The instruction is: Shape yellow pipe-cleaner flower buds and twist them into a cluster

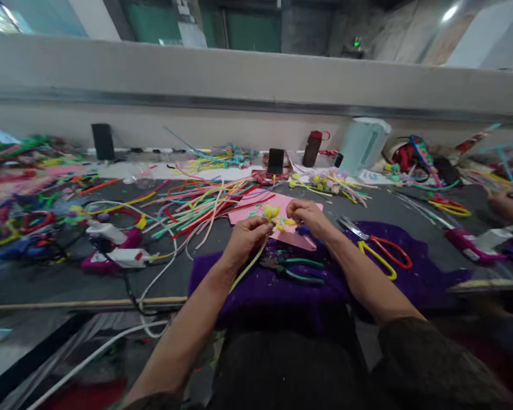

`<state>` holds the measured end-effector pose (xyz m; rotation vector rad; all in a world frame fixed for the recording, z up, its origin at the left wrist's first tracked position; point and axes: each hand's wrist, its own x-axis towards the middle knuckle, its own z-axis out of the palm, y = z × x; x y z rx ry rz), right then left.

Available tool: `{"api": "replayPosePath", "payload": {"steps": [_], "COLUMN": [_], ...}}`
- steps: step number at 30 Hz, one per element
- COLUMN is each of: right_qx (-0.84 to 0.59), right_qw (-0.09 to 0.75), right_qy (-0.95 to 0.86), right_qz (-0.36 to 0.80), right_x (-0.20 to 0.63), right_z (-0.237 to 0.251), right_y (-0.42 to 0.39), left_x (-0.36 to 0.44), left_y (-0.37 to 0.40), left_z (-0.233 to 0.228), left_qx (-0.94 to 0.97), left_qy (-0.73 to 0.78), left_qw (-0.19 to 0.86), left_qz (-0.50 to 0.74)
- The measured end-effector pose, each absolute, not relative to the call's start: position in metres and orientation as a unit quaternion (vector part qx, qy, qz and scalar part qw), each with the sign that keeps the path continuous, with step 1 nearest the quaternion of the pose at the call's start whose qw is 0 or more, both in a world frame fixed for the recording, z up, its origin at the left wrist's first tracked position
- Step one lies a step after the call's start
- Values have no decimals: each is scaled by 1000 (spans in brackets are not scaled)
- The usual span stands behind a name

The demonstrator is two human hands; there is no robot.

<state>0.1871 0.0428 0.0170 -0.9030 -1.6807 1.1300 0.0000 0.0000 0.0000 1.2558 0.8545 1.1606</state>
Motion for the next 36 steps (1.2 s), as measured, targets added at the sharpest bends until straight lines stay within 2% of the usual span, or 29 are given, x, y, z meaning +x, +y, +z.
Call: {"api": "replayPosePath", "payload": {"steps": [8, 12, 17, 23, 26, 28, 32, 36], "right_qx": [-372, -403, -458, -457, -552, -621, -688, -695], "right_qw": [514, 492, 463, 357, 351, 285, 153, 65], "right_qy": [-625, -636, -677, -780, -742, -723, -705, -704], "right_qz": [455, 437, 342, 236, 149, 105, -74, -131], "right_x": [207, 202, 217, 279, 315, 336, 366, 375], "right_z": [25, 26, 29, 35, 32, 25, -1, -26], "right_y": [45, 45, 34, 4, -9, -21, -47, -62], "left_x": [-1, -2, -5, -6, -5, -5, -4, -5], "left_y": [3, 2, 2, 0, -1, -1, 0, 1], "left_z": [4, 5, 4, 7, 9, 8, 4, 3], "left_qx": [518, 517, 516, 528, 539, 543, 545, 534], "left_qy": [375, 374, 381, 365, 351, 350, 349, 358], "left_qw": [576, 574, 580, 574, 573, 572, 571, 572], "left_qz": [510, 514, 503, 509, 508, 506, 504, 509]}}
